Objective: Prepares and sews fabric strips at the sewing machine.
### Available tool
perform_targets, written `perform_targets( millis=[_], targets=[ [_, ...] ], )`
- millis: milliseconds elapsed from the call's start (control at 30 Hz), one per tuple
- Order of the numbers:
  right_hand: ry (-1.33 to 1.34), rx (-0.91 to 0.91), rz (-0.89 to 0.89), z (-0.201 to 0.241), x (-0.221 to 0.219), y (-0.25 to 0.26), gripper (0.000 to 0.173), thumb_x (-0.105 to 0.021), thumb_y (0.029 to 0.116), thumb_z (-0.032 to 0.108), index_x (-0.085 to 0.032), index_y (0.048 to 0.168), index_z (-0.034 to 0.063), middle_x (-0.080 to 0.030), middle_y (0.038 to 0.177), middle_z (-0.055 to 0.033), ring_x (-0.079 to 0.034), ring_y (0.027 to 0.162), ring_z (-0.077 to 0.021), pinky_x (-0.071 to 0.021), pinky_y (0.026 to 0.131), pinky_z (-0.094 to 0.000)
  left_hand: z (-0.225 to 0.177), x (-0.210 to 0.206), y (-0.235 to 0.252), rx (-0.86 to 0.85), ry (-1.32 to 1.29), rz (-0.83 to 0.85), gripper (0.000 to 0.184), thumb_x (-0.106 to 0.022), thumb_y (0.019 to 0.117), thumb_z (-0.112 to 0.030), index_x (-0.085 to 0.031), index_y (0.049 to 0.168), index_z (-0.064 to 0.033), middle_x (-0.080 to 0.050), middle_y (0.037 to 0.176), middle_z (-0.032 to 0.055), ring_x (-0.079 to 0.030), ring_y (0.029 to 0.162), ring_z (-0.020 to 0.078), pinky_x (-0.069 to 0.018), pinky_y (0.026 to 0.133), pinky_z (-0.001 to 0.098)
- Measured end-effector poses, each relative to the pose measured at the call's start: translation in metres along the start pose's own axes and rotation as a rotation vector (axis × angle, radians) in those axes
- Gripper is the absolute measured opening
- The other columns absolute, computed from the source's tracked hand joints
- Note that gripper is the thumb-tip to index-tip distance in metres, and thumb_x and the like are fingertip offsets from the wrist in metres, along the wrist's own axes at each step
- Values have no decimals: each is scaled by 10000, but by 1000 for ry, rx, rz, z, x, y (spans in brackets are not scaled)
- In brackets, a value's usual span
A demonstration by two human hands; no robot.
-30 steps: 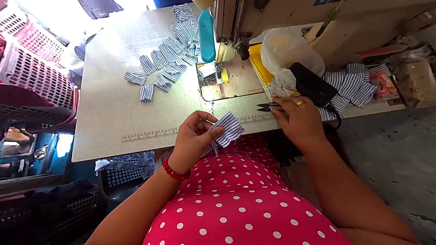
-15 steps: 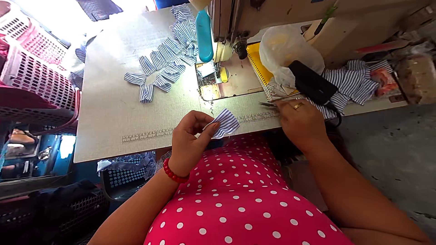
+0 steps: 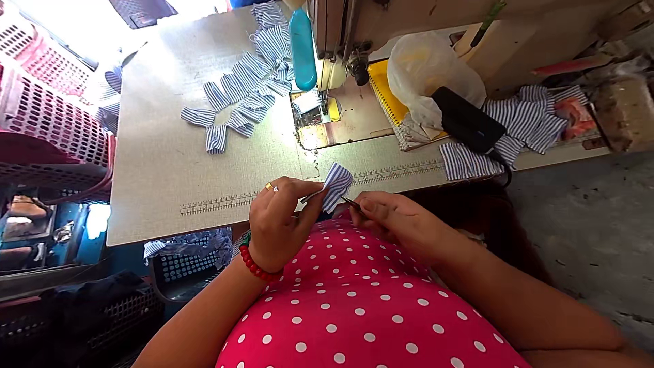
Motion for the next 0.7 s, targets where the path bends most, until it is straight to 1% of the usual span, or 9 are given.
perform_targets(
  millis=[133,300,367,467,533,567,600,633,700],
  targets=[
    [18,-30,-12,-1,-1,2,290,-434,1093,291,-613,922,139,-428,651,107,-338,510,52,-266,468,-95,0,1,0,-1,-15,-7,55,-694,930,-34,-678,970,-1,-706,909,74,-679,884,90,-561,818,226],
    [79,-43,13,-3,-5,6,279,-438,1091,278,-614,928,135,-443,663,97,-346,514,51,-264,468,-95,1,-3,-2,5,-38,4,52,-702,926,-30,-679,964,-4,-705,898,66,-676,875,83,-560,818,220],
    [104,-8,14,-2,-7,7,258,-470,1082,274,-615,920,136,-456,676,96,-349,523,54,-268,478,-92,3,-6,-3,12,-33,20,51,-700,924,-31,-684,961,1,-702,893,72,-666,868,81,-552,819,216],
    [96,137,22,7,-10,6,260,-522,1073,308,-619,881,162,-482,713,117,-373,576,72,-290,524,-91,10,-8,-4,58,-5,41,68,-704,928,-51,-696,960,8,-710,890,78,-672,866,80,-550,828,217],
    [114,207,59,14,-11,3,289,-512,1076,365,-608,879,176,-470,721,128,-378,595,80,-294,536,-85,22,-9,-7,182,-96,42,82,-688,944,-56,-678,989,12,-703,883,48,-668,827,48,-559,794,202],
    [112,217,70,15,-11,2,303,-500,1077,390,-607,889,178,-467,722,130,-375,596,82,-293,536,-84,31,-11,-9,294,-204,38,80,-672,963,-56,-652,1018,-1,-687,869,15,-660,784,27,-567,749,190],
    [93,214,77,15,-9,1,315,-486,1078,413,-601,903,178,-462,723,132,-371,594,83,-291,534,-84,40,-14,-13,437,-348,27,62,-647,986,-57,-628,1042,-36,-681,847,-20,-660,739,17,-574,701,187],
    [76,198,81,12,-8,1,324,-475,1079,430,-597,921,174,-455,720,134,-364,586,85,-285,527,-84,48,-19,-20,597,-516,12,51,-607,1009,-54,-615,1050,-83,-700,830,-38,-685,717,27,-597,684,205],
    [73,141,80,3,-10,2,336,-455,1085,435,-591,940,164,-423,696,136,-345,562,82,-272,508,-86,58,-31,-33,873,-786,-18,149,-479,1054,-49,-601,1031,-131,-740,805,-6,-719,693,67,-611,664,229]
  ],
)
Point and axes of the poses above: each hand's wrist, its own y-axis towards the middle knuckle, its own x-axis out of the back of the hand, z = x × y, the point moved 9 cm from there along y, towards the middle knuckle
